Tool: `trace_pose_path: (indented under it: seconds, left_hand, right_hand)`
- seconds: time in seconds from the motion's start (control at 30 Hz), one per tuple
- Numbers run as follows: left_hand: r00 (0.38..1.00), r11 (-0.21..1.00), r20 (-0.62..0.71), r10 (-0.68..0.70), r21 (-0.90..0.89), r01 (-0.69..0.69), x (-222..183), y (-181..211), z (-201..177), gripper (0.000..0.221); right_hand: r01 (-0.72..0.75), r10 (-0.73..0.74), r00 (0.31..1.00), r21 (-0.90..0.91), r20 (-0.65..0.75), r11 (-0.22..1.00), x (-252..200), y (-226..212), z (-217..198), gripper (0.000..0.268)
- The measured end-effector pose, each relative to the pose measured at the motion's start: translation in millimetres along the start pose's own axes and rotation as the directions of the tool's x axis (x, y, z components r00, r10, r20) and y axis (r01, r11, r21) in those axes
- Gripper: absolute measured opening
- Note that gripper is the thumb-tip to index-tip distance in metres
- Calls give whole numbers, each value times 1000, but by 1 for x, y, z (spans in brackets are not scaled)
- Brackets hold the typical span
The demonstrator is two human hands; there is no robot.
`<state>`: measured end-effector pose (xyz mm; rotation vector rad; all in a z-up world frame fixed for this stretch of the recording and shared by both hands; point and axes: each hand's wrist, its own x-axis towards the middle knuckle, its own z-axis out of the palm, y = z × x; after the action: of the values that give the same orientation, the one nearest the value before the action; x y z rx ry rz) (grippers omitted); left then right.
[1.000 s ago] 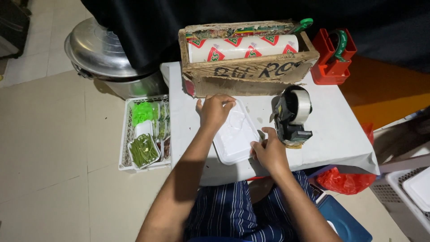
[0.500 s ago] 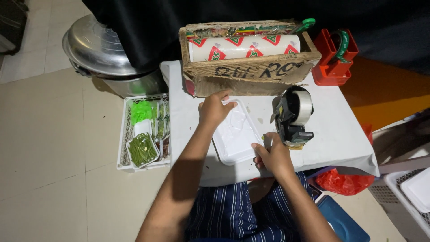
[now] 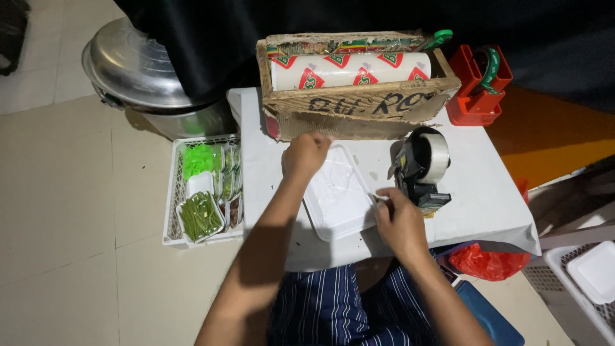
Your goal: Arranging green beans on a foam tray and wrapping them with plastic film and tape for packaging.
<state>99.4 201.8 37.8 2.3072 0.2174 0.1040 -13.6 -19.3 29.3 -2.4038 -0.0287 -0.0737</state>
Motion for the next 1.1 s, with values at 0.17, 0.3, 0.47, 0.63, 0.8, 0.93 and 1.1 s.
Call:
trace_pose_path:
  seconds: [0.17, 0.3, 0.47, 0.63, 0.8, 0.93, 1.1]
  left_hand:
    - [995, 995, 47, 87, 44, -89, -26, 20, -21, 52]
    - [993, 988, 29, 117, 95, -119, -28, 18, -20, 50]
    - [995, 991, 14, 95, 96, -96, -25, 19, -17, 50]
    - [994, 986, -15, 112, 129, -109, -12, 8, 0, 49]
    - [999, 991, -10, -52, 126, 53, -1, 1, 14, 52]
    - [996, 995, -17, -90, 41, 91, 8, -11, 19, 29]
    - [875, 987, -483, 34, -120, -104, 22, -62, 45, 27]
  right_hand:
    - [360, -357, 933, -99, 40, 928, 25, -48, 12, 43]
    - [345, -222, 876, -236, 428, 908, 30, -82, 16, 79]
    - [383, -200, 864, -346, 461, 856, 19, -51, 28, 90]
    - [398, -220, 871, -371, 438, 839, -13, -14, 29, 90]
    - [461, -324, 864, -348, 385, 816, -45, 28, 35, 93]
    - [475, -361, 857, -295, 367, 829, -65, 46, 32, 91]
    - [315, -320, 947, 225, -16, 922, -60, 47, 15, 43]
